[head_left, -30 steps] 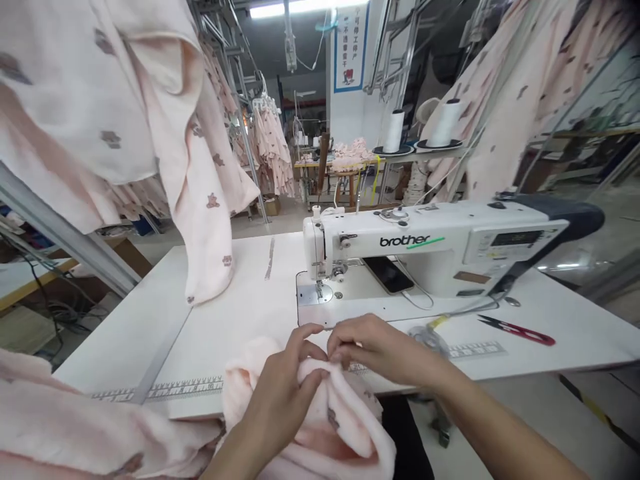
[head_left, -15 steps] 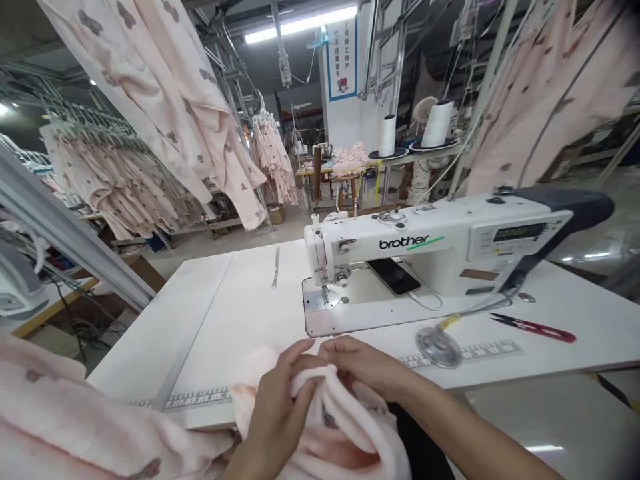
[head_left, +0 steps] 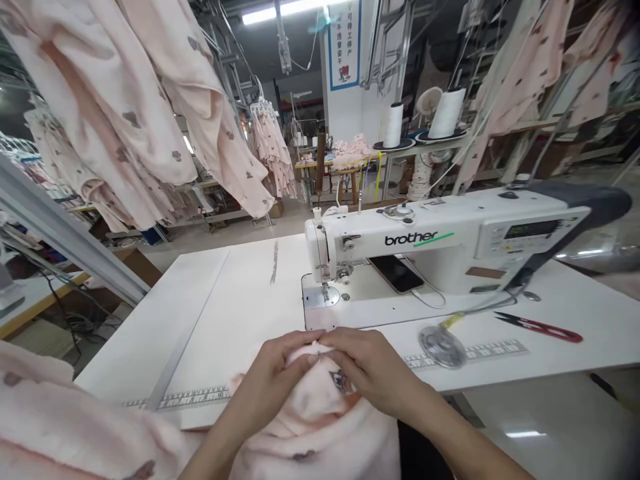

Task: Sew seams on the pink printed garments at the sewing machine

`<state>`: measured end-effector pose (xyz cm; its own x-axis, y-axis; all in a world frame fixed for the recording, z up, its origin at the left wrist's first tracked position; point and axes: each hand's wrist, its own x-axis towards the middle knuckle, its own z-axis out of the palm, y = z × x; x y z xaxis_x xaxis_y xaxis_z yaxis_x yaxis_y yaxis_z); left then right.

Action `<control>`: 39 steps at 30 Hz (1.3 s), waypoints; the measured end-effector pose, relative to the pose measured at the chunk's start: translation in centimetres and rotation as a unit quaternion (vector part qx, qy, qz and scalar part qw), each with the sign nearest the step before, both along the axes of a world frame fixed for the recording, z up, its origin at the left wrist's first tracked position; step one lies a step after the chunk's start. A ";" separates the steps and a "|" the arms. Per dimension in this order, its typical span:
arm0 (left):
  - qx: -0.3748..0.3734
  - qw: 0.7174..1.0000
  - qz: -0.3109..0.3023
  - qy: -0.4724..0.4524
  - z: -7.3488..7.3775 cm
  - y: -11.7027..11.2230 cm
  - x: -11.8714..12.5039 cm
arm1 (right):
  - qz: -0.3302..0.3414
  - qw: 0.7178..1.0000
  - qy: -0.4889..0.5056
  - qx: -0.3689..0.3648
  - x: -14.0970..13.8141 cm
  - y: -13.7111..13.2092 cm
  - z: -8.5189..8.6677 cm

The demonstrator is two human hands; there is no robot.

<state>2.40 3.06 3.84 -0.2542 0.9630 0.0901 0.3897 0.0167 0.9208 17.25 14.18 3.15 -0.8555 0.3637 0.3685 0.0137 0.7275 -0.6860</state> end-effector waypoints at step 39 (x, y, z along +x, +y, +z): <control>-0.133 0.956 0.081 0.249 -6.4 16.6 -5.4 | -0.291 0.933 -0.176 0.120 -7.4 12.8 -6.7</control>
